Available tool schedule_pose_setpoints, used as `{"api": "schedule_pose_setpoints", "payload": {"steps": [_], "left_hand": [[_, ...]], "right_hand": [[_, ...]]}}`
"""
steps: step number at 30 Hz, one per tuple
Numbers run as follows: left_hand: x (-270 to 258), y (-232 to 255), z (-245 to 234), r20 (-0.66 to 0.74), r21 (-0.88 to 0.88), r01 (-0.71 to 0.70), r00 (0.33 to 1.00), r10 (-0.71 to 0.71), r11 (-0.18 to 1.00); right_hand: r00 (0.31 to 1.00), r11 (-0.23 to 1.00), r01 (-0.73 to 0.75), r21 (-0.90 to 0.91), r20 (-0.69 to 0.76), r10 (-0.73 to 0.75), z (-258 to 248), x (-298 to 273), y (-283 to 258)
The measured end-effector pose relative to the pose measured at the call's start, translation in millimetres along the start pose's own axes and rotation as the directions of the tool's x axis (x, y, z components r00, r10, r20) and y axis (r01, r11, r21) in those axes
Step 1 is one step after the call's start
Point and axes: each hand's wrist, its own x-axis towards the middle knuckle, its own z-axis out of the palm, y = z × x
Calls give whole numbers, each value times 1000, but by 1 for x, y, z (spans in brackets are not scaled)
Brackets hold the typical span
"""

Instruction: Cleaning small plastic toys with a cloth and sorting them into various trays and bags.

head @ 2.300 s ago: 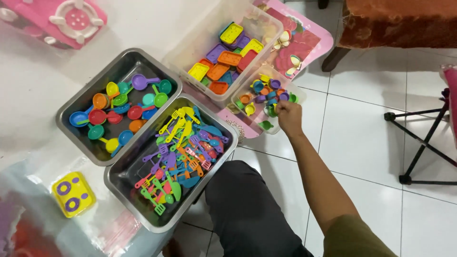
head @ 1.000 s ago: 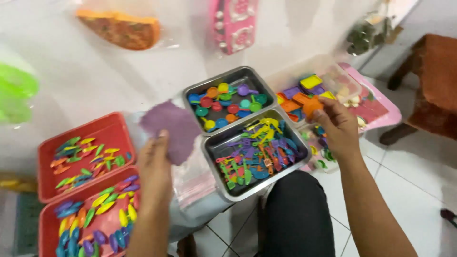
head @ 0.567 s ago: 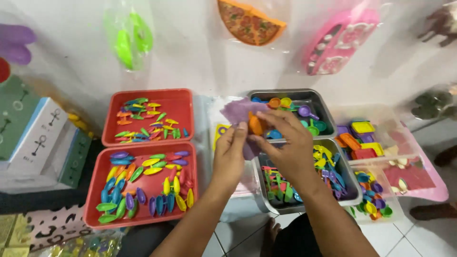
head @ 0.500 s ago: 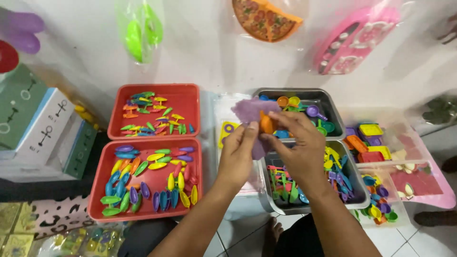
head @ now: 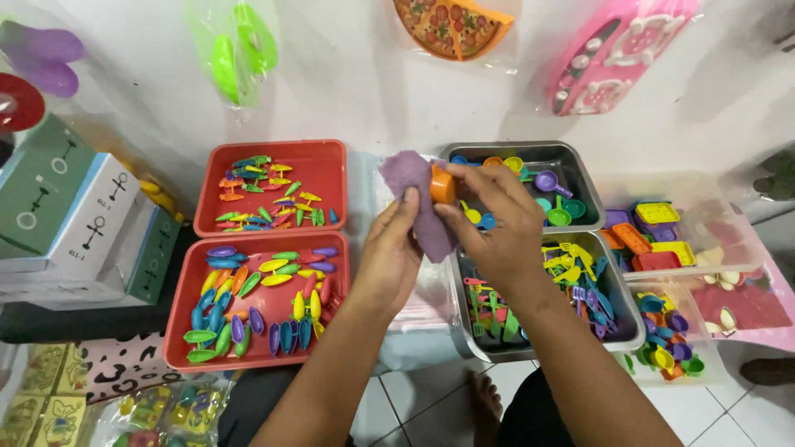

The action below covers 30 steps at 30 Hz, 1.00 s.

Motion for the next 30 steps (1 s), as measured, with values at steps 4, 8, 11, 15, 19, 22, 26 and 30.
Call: {"api": "schedule_pose_setpoints", "payload": {"steps": [4,8,11,15,19,22,26,30], "left_hand": [[2,14,-4,3,72,-99,995,99,992],[4,7,-11,-23,136,-144,989,149,980],[-1,8,-13,216,539,-393,919,329,745],[-8,16,-2,429,726,-561,821,376,398],[-5,6,1,591,771,-636,729,345,24],[-12,-8,6,487,711,-600,797,358,368],[-7,-46,-8,101,282,-105,992,79,954],[7,-46,-18,40,38,-52,998,50,998]], "right_hand": [[998,996,-11,84,-55,15,15,6,-12],[985,936,-152,316,-32,171,23,-9,-5],[954,870,-267,415,-14,299,23,-25,7],[948,858,-296,420,17,318,10,-28,9],[945,882,-318,349,40,325,-6,-35,21],[943,856,-323,404,57,329,-13,-30,17],[970,901,-239,363,55,236,-16,-26,24],[995,996,-83,15,53,83,-21,-16,28]]}}
